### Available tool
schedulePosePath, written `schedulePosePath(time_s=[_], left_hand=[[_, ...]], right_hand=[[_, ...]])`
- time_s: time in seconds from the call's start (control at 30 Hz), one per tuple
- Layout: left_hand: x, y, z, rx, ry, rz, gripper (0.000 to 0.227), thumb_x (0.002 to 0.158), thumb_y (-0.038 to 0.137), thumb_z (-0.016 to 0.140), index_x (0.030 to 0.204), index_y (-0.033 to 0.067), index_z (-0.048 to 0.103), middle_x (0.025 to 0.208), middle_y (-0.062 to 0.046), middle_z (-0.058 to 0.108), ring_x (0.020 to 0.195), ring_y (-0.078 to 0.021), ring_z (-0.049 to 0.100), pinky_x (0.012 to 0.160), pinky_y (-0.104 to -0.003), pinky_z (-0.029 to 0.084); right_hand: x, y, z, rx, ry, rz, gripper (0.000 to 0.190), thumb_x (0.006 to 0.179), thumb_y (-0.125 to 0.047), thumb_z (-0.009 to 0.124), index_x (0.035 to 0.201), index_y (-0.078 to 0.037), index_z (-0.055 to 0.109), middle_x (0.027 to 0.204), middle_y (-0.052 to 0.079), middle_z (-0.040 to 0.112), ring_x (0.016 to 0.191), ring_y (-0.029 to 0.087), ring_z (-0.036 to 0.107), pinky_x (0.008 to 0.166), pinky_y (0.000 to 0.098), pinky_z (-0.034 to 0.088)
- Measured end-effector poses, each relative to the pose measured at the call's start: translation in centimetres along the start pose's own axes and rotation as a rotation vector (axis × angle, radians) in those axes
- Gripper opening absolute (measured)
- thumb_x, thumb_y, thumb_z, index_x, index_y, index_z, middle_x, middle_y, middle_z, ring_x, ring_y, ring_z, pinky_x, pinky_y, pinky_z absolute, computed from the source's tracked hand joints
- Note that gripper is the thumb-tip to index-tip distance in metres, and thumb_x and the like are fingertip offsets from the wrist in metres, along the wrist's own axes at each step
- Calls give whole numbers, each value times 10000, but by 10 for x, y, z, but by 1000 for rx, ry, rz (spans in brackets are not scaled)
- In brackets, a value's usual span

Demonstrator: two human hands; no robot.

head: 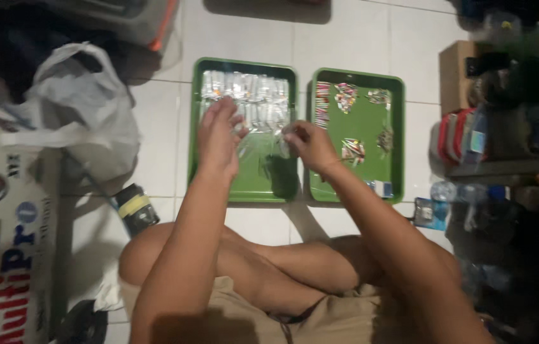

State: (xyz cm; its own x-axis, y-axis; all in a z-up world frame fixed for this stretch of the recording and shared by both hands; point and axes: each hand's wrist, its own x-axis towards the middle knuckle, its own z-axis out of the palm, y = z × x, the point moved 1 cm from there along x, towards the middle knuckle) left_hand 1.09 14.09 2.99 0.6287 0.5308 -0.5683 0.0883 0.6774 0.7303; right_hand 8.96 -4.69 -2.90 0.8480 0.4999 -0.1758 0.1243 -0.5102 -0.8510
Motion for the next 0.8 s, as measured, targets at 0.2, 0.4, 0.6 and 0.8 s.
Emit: schedulePosePath(time_s=[0.2,0.4,0.6,0.8], left_hand=[[150,-135,-83,1250,-6,143,435,763,132,836,1157,273,718,1079,-90,692,1088,-293,717,815,-398,629],[56,-122,-43,1921,-258,281,329,1007,207,499,1220,54,698,1272,-168,630,1225,-347,561,958,-512,482],[35,-109,-39,1888,-314,152,385,1045,106,459,1394,-26,551,1412,-200,551,1402,-379,409,1142,-554,317],[10,-72,-40,1666,-97,201,483,993,25,574,1466,-28,493,1592,-272,309,1510,-488,211,1159,-700,334]], right_hand=[[63,124,100,-329,-19,227,289,911,-137,724,1199,-117,709,1040,144,780,1037,306,756,874,423,597],[18,44,88,-323,-19,47,543,898,-174,753,1387,-34,565,1197,283,663,1147,482,662,983,572,551],[11,61,109,-338,-147,-148,575,855,-136,737,1406,-72,587,1188,223,559,1151,478,625,985,476,545],[11,56,118,-445,-171,-199,636,835,-169,754,1427,-107,531,1289,236,491,1245,494,572,1042,517,540]])
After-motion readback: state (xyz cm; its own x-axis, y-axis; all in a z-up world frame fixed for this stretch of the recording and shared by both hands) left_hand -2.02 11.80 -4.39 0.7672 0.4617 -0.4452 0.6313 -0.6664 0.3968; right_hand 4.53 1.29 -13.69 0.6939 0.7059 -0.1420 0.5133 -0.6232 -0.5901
